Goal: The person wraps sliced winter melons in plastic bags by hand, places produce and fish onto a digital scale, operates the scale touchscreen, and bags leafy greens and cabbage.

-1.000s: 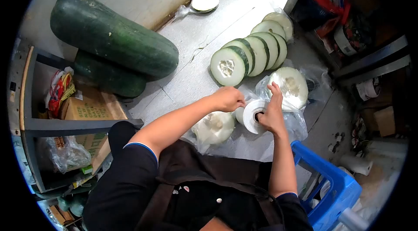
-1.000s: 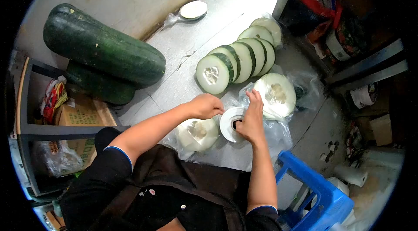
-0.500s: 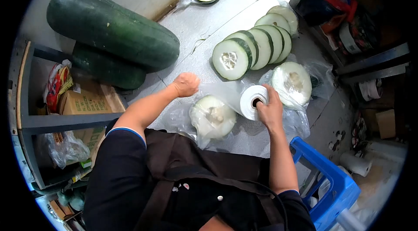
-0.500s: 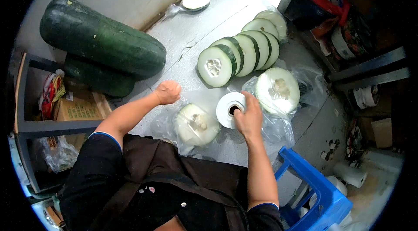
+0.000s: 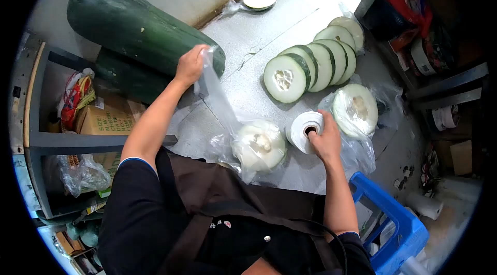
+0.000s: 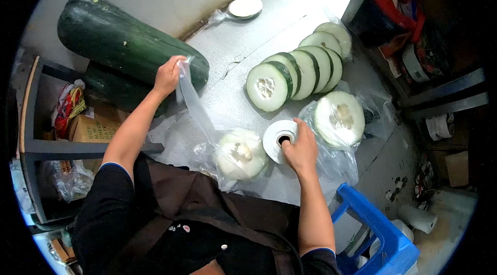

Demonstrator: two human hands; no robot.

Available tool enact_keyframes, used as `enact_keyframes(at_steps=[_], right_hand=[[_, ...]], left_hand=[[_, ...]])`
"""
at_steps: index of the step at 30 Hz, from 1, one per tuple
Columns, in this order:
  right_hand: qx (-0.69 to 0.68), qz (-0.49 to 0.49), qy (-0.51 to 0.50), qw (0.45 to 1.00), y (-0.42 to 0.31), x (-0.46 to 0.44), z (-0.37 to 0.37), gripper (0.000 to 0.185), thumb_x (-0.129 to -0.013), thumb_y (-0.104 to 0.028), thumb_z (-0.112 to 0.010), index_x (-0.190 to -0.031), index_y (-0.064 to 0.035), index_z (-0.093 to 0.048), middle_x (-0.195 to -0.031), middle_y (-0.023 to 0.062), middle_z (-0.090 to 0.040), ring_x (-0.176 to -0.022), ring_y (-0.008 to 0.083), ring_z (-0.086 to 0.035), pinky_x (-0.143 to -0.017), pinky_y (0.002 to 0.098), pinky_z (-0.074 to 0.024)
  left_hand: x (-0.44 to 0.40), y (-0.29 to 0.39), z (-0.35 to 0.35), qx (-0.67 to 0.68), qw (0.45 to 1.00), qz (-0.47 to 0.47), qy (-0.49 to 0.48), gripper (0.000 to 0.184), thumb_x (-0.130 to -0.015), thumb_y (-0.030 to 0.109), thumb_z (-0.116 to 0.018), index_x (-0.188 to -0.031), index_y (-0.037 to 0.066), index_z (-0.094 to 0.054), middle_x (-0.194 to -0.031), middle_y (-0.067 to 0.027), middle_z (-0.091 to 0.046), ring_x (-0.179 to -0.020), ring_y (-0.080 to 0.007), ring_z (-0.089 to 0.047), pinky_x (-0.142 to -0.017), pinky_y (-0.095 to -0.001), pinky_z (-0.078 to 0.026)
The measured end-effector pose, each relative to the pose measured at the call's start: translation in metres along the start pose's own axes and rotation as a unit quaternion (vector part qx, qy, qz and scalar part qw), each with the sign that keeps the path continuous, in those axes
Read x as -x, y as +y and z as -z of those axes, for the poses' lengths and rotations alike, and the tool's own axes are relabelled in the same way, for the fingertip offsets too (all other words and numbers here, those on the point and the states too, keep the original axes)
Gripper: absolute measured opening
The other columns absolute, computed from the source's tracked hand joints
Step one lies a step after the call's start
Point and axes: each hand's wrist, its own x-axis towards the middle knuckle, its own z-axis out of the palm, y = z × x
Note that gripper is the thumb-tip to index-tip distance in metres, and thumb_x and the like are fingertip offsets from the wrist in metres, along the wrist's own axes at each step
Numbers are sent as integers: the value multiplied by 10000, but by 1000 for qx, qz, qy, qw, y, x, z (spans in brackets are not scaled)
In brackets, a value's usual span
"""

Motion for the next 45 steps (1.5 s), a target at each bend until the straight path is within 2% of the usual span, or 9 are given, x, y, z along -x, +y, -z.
enact_keyframes(at_steps=[8,15,21,23,32,38,41,43,45], right_hand=[[-103,258,166,946,-56,0,0,581,-652,-105,-654,-1193,-23,-458,-1192,200,-472,-1106,365,-440,-960,413,-345],[-131,305,78,940,-79,10,-16,317,-713,-57,-649,-1025,-46,-595,-1016,126,-591,-979,270,-540,-805,358,-427],[-394,-74,-163,902,-86,22,-16,204,-843,-158,-614,-897,37,-645,-773,33,-621,-656,86,-556,-505,227,-462],[-521,-123,-145,832,-89,24,-20,207,-829,-163,-633,-885,35,-654,-716,24,-614,-639,97,-557,-537,222,-474],[-516,-151,-154,829,-91,24,-24,358,-785,-301,-696,-588,-103,-471,-555,-28,-479,-484,50,-399,-442,202,-300],[-526,-96,92,840,-50,4,-11,368,-852,-275,-613,-561,-110,-459,-537,-44,-438,-481,61,-385,-432,249,-284],[-278,65,110,952,-24,0,-17,393,-814,-225,-643,-520,-67,-436,-508,12,-425,-452,122,-394,-426,291,-308],[-122,183,118,968,-23,-1,-20,395,-768,-198,-674,-500,-50,-425,-494,51,-420,-441,172,-408,-424,316,-327],[-8,313,143,939,-35,6,-32,355,-726,-159,-690,-506,-38,-438,-501,83,-435,-464,218,-448,-434,345,-349]], left_hand=[[4,139,46,529,822,49,-205,245,-911,120,-395,-1059,22,-563,-970,-57,-592,-829,-109,-549,-744,-234,-446],[13,181,38,431,841,-80,-317,288,-849,45,-401,-1087,-7,-554,-1020,-77,-589,-916,-148,-548,-827,-267,-426],[38,166,71,326,943,-50,-38,425,-694,-79,-351,-1032,-14,-599,-867,-111,-626,-779,-148,-585,-705,-237,-469],[62,180,78,373,896,-60,-231,313,-711,-53,-422,-935,-11,-638,-761,-106,-636,-695,-148,-599,-624,-236,-474],[100,176,-9,492,797,157,-313,173,-746,72,-702,-842,9,-573,-720,-50,-620,-667,-102,-588,-605,-255,-481],[45,80,-22,439,843,204,-233,50,-768,44,-646,-749,30,-602,-706,-73,-634,-650,-133,-613,-585,-266,-497],[15,4,-17,697,572,274,-334,627,-752,166,-665,-1304,84,-380,-1173,-153,-523,-1095,-248,-516,-911,-380,-413],[-4,-13,-47,644,662,289,-255,811,-703,285,-704,-1357,51,-287,-1263,-190,-446,-1198,-265,-425,-953,-407,-365],[-40,19,-116,278,898,144,-308,931,-661,343,-731,-1384,56,-221,-1344,-194,-364,-1247,-287,-362,-990,-432,-330]])
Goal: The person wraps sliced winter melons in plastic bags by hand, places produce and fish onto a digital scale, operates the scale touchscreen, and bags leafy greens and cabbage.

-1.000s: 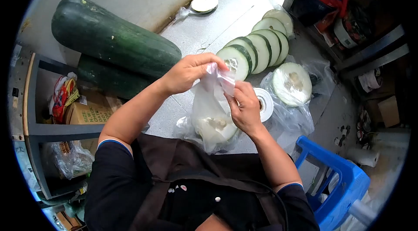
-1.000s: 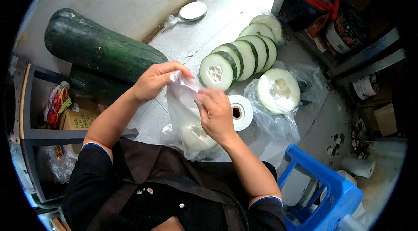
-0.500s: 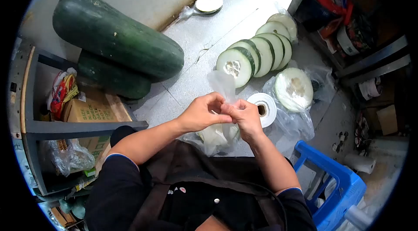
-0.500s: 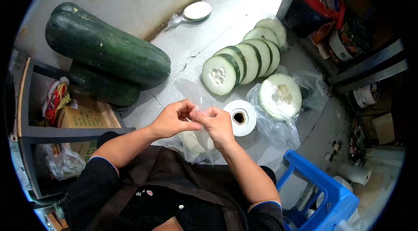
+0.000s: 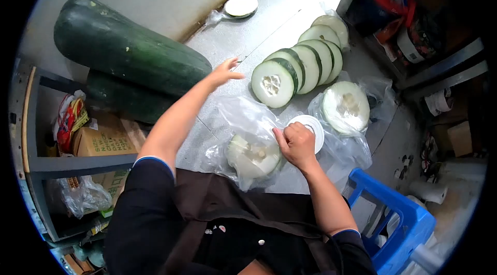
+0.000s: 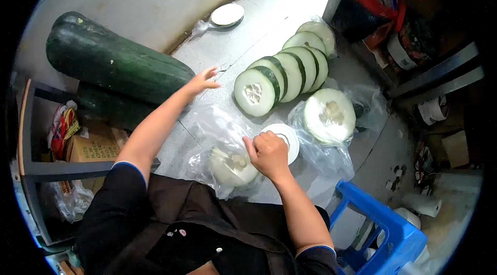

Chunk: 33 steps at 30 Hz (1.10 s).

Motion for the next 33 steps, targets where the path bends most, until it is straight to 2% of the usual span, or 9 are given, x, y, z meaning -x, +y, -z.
enact_keyframes(at_steps=[4,7,10,17,21,23,25,29,33], right_hand=[[30,18,-4,999,-3,-2,-3,326,-689,-82,-690,-506,-65,-421,-514,72,-422,-488,237,-447,-443,353,-351],[63,5,-18,998,-2,-2,-3,290,-681,-97,-676,-516,-78,-439,-520,58,-425,-513,220,-466,-439,334,-375],[67,-5,-21,997,2,1,-4,283,-681,-97,-673,-517,-81,-442,-524,54,-429,-517,216,-469,-441,331,-375],[67,-15,-15,998,0,-4,-7,301,-671,-90,-684,-509,-77,-431,-522,53,-422,-506,213,-459,-440,331,-371],[65,-12,-11,998,1,-4,-10,315,-665,-90,-693,-504,-78,-422,-518,52,-415,-501,214,-455,-437,335,-369],[71,-17,-12,997,1,-3,-9,317,-665,-91,-693,-504,-80,-421,-518,51,-414,-501,215,-455,-437,337,-368],[73,-18,-26,997,-2,0,-8,302,-671,-96,-686,-509,-80,-432,-523,50,-421,-509,213,-460,-440,334,-371],[80,-17,-40,996,-3,2,-6,275,-685,-109,-671,-517,-81,-455,-533,49,-436,-524,210,-471,-444,327,-377],[77,-26,-33,996,-3,1,-4,289,-696,-113,-668,-507,-82,-451,-533,56,-431,-532,212,-471,-443,330,-373]], left_hand=[[-60,32,-83,-293,952,-82,34,1034,-609,404,-750,-1404,77,-175,-1437,-195,-195,-1346,-319,-150,-1074,-441,-179],[-85,37,-117,-377,916,-132,40,1083,-587,435,-751,-1412,94,-138,-1442,-193,-177,-1347,-326,-139,-1078,-470,-153],[-96,36,-126,-435,890,-124,-65,1082,-593,445,-740,-1418,124,-117,-1455,-169,-154,-1354,-316,-122,-1077,-486,-138],[-82,16,-125,-525,833,-100,-146,1056,-521,385,-775,-1397,156,-230,-1313,-174,-333,-1271,-338,-253,-1064,-486,-160],[-60,-10,-125,-443,893,32,-65,1118,-519,423,-787,-1410,128,-178,-1444,-203,-135,-1356,-350,-64,-1073,-493,-136],[-65,-47,-118,-252,956,145,34,1144,-526,400,-797,-1415,123,-134,-1458,-204,-53,-1358,-353,9,-1076,-475,-148],[-75,-126,-133,-82,956,211,184,889,-625,335,-779,-1314,-3,-331,-1319,-230,-351,-1245,-321,-349,-959,-435,-370],[-60,-148,-126,243,938,247,4,731,-654,261,-757,-1239,-3,-407,-1212,-204,-444,-1132,-286,-443,-882,-396,-416],[-62,-142,-103,240,942,190,-136,575,-683,187,-735,-1164,-2,-482,-1104,-178,-538,-1019,-251,-537,-804,-358,-463]])
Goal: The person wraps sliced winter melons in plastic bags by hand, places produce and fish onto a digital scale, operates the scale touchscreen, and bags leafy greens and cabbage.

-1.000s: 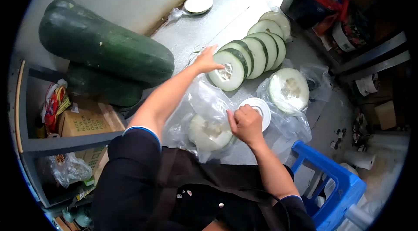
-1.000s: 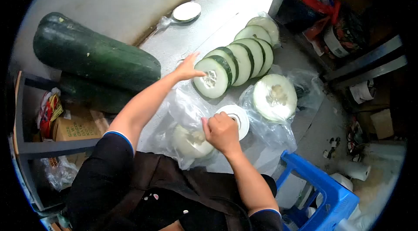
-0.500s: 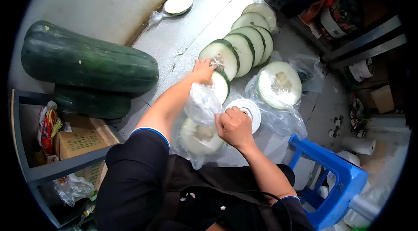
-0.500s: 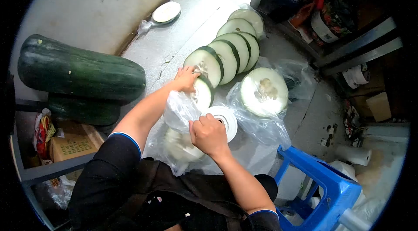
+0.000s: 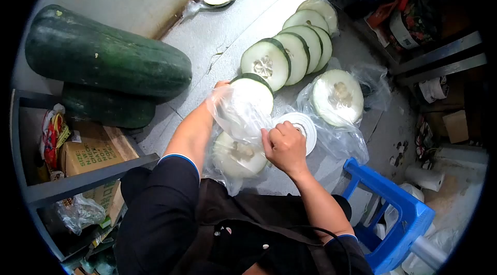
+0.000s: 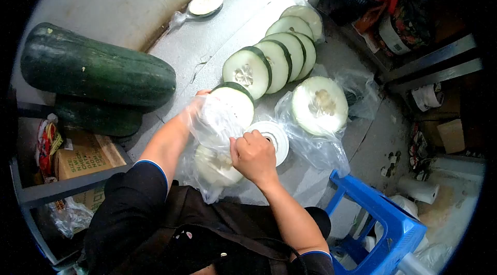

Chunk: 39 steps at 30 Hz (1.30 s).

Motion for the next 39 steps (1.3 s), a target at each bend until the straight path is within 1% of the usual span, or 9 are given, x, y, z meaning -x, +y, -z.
enact_keyframes(at_steps=[5,9,13,19,22,26,29,34,39], right_hand=[[-13,-13,20,1000,0,1,1,258,-720,-133,-662,-569,-67,-464,-568,75,-460,-537,241,-474,-474,355,-379],[-70,-56,26,996,1,4,5,253,-735,-150,-664,-617,-59,-458,-600,87,-482,-545,267,-481,-499,373,-381],[-122,-120,81,982,2,5,5,272,-726,-107,-669,-629,-51,-421,-553,95,-452,-489,276,-465,-470,379,-363],[-233,-225,123,938,-5,-17,-3,320,-744,-109,-689,-694,-35,-382,-534,78,-459,-452,195,-443,-451,331,-362],[-360,-222,90,902,-12,-30,-13,296,-747,-22,-654,-821,-40,-368,-634,54,-470,-568,142,-485,-520,282,-404],[-620,-222,-20,752,-28,-43,-12,267,-720,173,-462,-842,-48,-376,-800,42,-474,-752,135,-495,-676,254,-425],[-647,-131,-156,734,-10,-40,-9,332,-668,206,-417,-854,-67,-393,-838,32,-463,-779,118,-484,-719,251,-422],[-362,-48,-115,924,-2,-35,6,279,-664,163,-337,-853,-27,-414,-680,22,-447,-676,103,-404,-637,208,-348],[-412,-187,-115,884,-15,-36,27,318,-613,127,-355,-882,-31,-412,-810,50,-480,-767,127,-451,-736,226,-371]], left_hand=[[39,30,-13,-100,978,-155,101,258,-678,163,-718,-887,27,-653,-784,-97,-655,-704,-164,-600,-695,-307,-473],[119,92,-11,-404,838,-217,297,364,-678,110,-743,-982,-27,-597,-908,-102,-637,-787,-153,-596,-687,-282,-484],[220,130,40,-193,833,-299,423,454,-680,205,-769,-1008,-56,-597,-903,-116,-645,-777,-182,-614,-712,-292,-487],[372,130,40,178,902,-357,163,385,-843,160,-562,-1140,-79,-512,-1046,-177,-606,-907,-246,-617,-832,-344,-489],[366,88,12,299,894,-333,35,606,-847,173,-530,-1368,10,-265,-1324,-222,-392,-1183,-311,-445,-1008,-447,-337],[323,41,-19,277,935,-221,-32,772,-768,147,-546,-1405,8,-131,-1303,-219,-416,-1132,-293,-493,-997,-402,-345],[309,39,-50,403,900,-135,-91,718,-821,116,-561,-1398,4,-150,-1182,-187,-517,-1031,-283,-562,-943,-375,-402],[305,41,-63,474,846,-87,-231,729,-781,142,-576,-1384,1,-191,-1212,-220,-496,-1043,-321,-559,-926,-410,-430],[310,56,-56,460,842,-100,-263,848,-740,119,-591,-1409,30,-79,-1163,-234,-527,-969,-317,-600,-880,-426,-464]])
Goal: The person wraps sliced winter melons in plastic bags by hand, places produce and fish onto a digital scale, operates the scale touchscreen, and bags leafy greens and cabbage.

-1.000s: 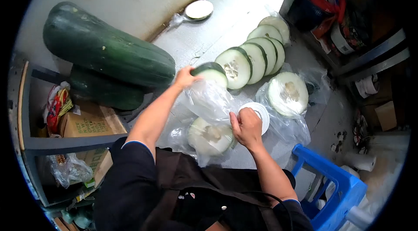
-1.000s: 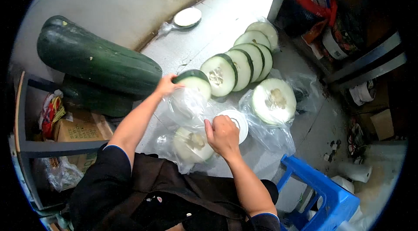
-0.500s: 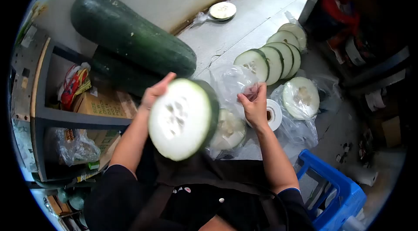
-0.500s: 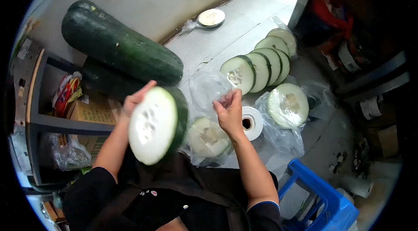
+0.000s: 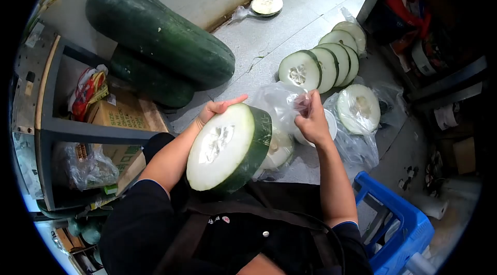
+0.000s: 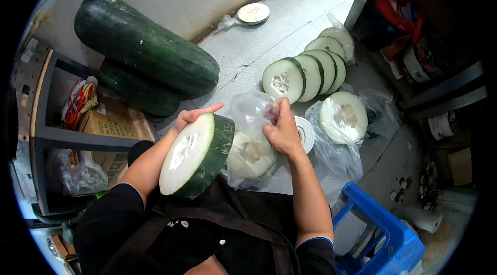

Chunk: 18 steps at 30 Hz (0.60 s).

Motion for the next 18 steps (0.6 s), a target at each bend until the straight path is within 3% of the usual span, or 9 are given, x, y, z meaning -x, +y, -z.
enact_keyframes(at_steps=[2,5,8,10,11,12,15,17,18], right_hand=[[-82,8,-35,996,3,3,-5,381,-583,139,-332,-912,-29,-425,-896,60,-498,-860,137,-484,-818,234,-373],[-126,-15,-179,976,-11,3,2,495,-548,156,-316,-987,-16,-467,-1015,64,-503,-1009,149,-480,-923,251,-338],[-144,-11,-201,969,-22,9,-4,590,-517,171,-303,-1047,-2,-499,-1030,73,-523,-1022,162,-492,-944,262,-334],[-118,23,-132,984,-18,11,-6,505,-545,168,-332,-959,-5,-564,-964,54,-572,-969,171,-533,-876,279,-399],[89,85,-37,992,-8,11,-4,455,-575,158,-366,-946,-3,-575,-959,55,-585,-950,178,-548,-844,290,-423],[292,143,59,944,-1,11,-2,406,-605,148,-401,-933,-1,-586,-955,56,-598,-932,184,-563,-813,301,-446],[430,51,121,893,9,18,-2,268,-727,97,-477,-953,5,-588,-928,151,-613,-957,193,-568,-772,275,-450],[152,-16,138,978,18,20,-7,185,-787,43,-495,-943,10,-588,-837,115,-609,-840,165,-573,-705,277,-453],[7,-50,144,988,22,20,-11,147,-817,16,-504,-938,12,-588,-791,97,-607,-782,151,-576,-671,277,-454]], left_hand=[[-4,-1,8,-12,1000,-8,8,849,-737,111,-596,-1411,36,-84,-1166,-234,-525,-993,-311,-589,-903,-417,-447],[-10,-10,8,-25,1000,-7,8,803,-772,138,-577,-1412,36,-102,-1244,-222,-467,-1077,-309,-536,-964,-406,-389],[-15,-23,3,-27,999,12,13,608,-813,149,-533,-1336,-34,-284,-1218,-223,-496,-1083,-318,-534,-971,-401,-389],[-16,-17,11,-36,998,49,-26,509,-830,159,-517,-1265,-72,-388,-1182,-227,-522,-1062,-321,-547,-960,-408,-402],[-15,-15,13,-58,998,31,-1,470,-838,164,-508,-1228,-82,-419,-1167,-227,-532,-1050,-319,-555,-951,-410,-410],[-13,-13,12,-79,997,12,24,435,-847,170,-499,-1191,-93,-449,-1151,-228,-542,-1037,-317,-562,-941,-413,-419],[-3,-14,17,-80,989,-35,122,411,-863,188,-481,-1152,-104,-475,-1136,-234,-548,-1018,-315,-571,-920,-418,-436],[3,-19,13,-42,977,-56,202,411,-876,211,-465,-1146,-99,-478,-1129,-237,-549,-1001,-316,-576,-899,-411,-452],[8,-22,4,-41,967,-75,240,410,-877,215,-464,-1149,-92,-479,-1130,-236,-549,-999,-316,-576,-898,-410,-452]])
